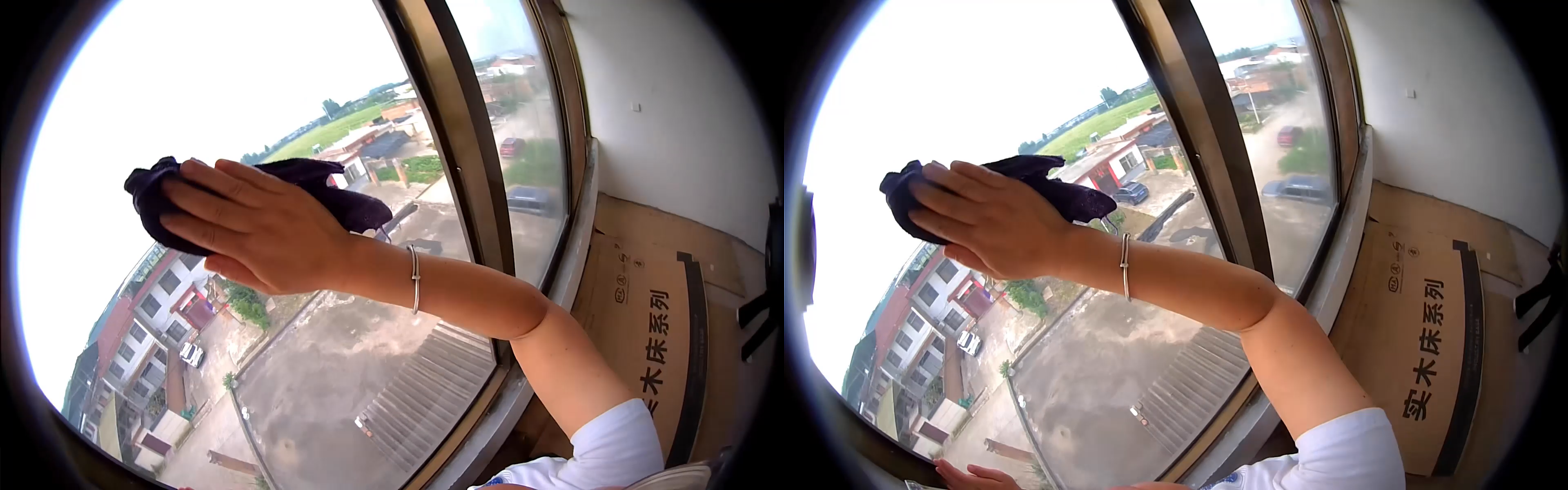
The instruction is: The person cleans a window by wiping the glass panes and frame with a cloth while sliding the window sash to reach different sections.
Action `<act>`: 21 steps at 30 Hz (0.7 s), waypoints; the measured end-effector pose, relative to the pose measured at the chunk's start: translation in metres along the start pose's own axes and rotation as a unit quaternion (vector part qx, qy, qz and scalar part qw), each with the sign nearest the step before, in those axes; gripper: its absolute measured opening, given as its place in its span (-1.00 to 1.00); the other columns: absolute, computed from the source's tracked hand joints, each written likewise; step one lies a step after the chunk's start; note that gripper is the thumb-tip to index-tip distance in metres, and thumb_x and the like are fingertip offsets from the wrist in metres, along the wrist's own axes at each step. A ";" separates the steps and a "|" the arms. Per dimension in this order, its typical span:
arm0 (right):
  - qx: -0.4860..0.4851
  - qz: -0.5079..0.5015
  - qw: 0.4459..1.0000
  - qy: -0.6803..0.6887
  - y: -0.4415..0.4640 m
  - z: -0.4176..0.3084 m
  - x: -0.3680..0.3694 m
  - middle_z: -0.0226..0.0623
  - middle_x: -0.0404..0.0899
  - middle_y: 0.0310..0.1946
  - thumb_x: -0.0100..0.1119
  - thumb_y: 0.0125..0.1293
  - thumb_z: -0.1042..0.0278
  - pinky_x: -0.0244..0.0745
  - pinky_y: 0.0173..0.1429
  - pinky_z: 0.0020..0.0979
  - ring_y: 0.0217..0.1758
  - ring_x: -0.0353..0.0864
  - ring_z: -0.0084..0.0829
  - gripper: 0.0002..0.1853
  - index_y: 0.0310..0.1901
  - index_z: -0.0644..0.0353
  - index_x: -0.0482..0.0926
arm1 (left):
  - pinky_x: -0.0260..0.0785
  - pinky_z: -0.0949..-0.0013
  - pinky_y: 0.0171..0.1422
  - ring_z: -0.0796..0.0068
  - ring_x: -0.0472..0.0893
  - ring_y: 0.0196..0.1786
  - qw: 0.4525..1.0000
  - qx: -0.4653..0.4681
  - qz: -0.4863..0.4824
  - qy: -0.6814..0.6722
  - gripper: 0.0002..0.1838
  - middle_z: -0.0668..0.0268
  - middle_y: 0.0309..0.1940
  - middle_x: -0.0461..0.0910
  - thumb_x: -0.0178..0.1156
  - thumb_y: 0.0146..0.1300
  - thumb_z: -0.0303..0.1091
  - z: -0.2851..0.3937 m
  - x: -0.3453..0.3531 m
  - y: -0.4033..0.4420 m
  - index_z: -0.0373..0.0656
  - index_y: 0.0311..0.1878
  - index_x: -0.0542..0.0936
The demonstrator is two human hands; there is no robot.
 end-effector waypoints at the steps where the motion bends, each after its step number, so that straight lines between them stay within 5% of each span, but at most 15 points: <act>1: -0.040 0.005 0.999 0.029 0.011 -0.022 0.017 -0.26 0.39 0.26 0.03 0.36 0.10 0.03 0.53 -0.17 0.43 0.21 -0.22 -0.54 0.21 0.14 0.47 | 0.23 -0.08 0.38 -0.01 0.48 0.22 1.000 0.024 -0.001 -0.004 -0.52 -0.02 0.14 0.48 -0.15 0.48 -0.13 0.002 -0.005 0.002 -0.35 0.20 0.43; 6: -0.121 0.086 0.983 0.111 0.081 -0.065 0.069 -0.36 0.47 0.17 0.13 0.30 0.11 0.12 0.48 -0.26 0.36 0.30 -0.31 -0.61 0.09 0.11 0.54 | 0.22 -0.10 0.36 -0.04 0.46 0.22 0.999 0.030 0.010 -0.024 -0.48 -0.06 0.16 0.45 -0.16 0.47 -0.11 -0.013 -0.005 -0.001 -0.40 0.22 0.39; 8: -0.129 0.125 0.981 0.068 0.109 -0.041 0.068 -0.33 0.52 0.08 0.18 0.23 0.12 0.23 0.36 -0.28 0.26 0.37 -0.32 -0.62 0.02 0.12 0.56 | 0.23 -0.10 0.34 -0.09 0.45 0.21 1.000 0.024 -0.006 -0.019 -0.42 -0.11 0.18 0.42 -0.15 0.47 -0.06 -0.016 -0.004 -0.004 -0.44 0.26 0.35; 10: -0.089 0.147 0.985 0.030 0.135 -0.006 0.070 -0.26 0.52 0.05 0.17 0.21 0.17 0.31 0.28 -0.26 0.22 0.39 -0.26 -0.64 0.00 0.14 0.57 | 0.00 0.07 0.48 0.09 0.29 0.41 0.999 0.021 -0.022 0.023 -0.52 0.08 0.35 0.34 -0.31 0.50 -0.27 -0.021 -0.003 -0.011 -0.31 0.35 0.30; 12: -0.070 0.198 0.975 -0.069 0.148 0.053 0.059 -0.23 0.50 0.09 0.09 0.28 0.18 0.30 0.30 -0.23 0.21 0.40 -0.25 -0.65 0.03 0.14 0.56 | 0.00 0.05 0.48 0.09 0.29 0.41 1.000 0.013 -0.020 0.014 -0.52 0.07 0.35 0.34 -0.30 0.49 -0.28 -0.020 -0.002 -0.013 -0.32 0.34 0.31; 14: 0.018 0.100 0.988 -0.118 0.148 0.114 0.033 -0.22 0.47 0.18 0.03 0.35 0.15 0.34 0.29 -0.23 0.26 0.40 -0.21 -0.60 0.13 0.15 0.51 | 0.00 0.04 0.48 0.08 0.30 0.41 1.000 0.008 -0.019 0.004 -0.52 0.06 0.34 0.34 -0.28 0.48 -0.29 -0.019 -0.001 -0.014 -0.32 0.34 0.32; 15: 0.002 0.166 0.975 -0.146 0.140 0.171 0.001 0.23 0.33 0.22 -0.08 0.37 0.39 0.25 0.39 -0.10 0.29 0.34 0.12 -0.52 0.27 0.43 0.27 | 0.00 0.03 0.48 0.07 0.30 0.40 1.000 0.006 -0.023 0.001 -0.52 0.05 0.34 0.34 -0.28 0.48 -0.29 -0.018 -0.001 -0.013 -0.32 0.34 0.32; 17: 0.158 0.076 0.971 -0.163 0.125 0.209 -0.031 0.18 0.31 0.26 -0.20 0.45 0.24 0.17 0.46 -0.14 0.34 0.29 0.06 -0.48 0.33 0.40 0.21 | 0.01 0.03 0.47 0.06 0.31 0.39 1.000 0.007 -0.015 -0.017 -0.52 0.04 0.34 0.34 -0.28 0.48 -0.28 -0.019 -0.001 -0.011 -0.33 0.34 0.31; 18: 0.118 0.144 0.960 -0.209 0.106 0.244 -0.028 0.18 0.29 0.28 -0.23 0.47 0.20 0.11 0.49 -0.18 0.39 0.23 0.04 -0.47 0.34 0.40 0.20 | 0.01 0.03 0.47 0.06 0.31 0.39 1.000 0.010 -0.020 -0.015 -0.52 0.04 0.34 0.34 -0.28 0.48 -0.28 -0.021 0.001 -0.012 -0.33 0.34 0.31; 21: 0.117 0.064 0.979 -0.156 0.072 0.250 -0.037 0.19 0.22 0.34 -0.18 0.46 0.24 0.08 0.50 -0.20 0.45 0.15 0.01 -0.48 0.33 0.40 0.22 | 0.05 0.03 0.45 0.03 0.33 0.37 1.000 0.012 -0.012 -0.007 -0.52 0.02 0.33 0.34 -0.26 0.48 -0.28 -0.022 0.009 -0.012 -0.35 0.33 0.31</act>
Point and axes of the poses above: each hand's wrist, its own y-axis towards the middle knuckle, its own x-axis out of the palm, z = x × y, the point moved 1 cm from there along y, towards the middle knuckle
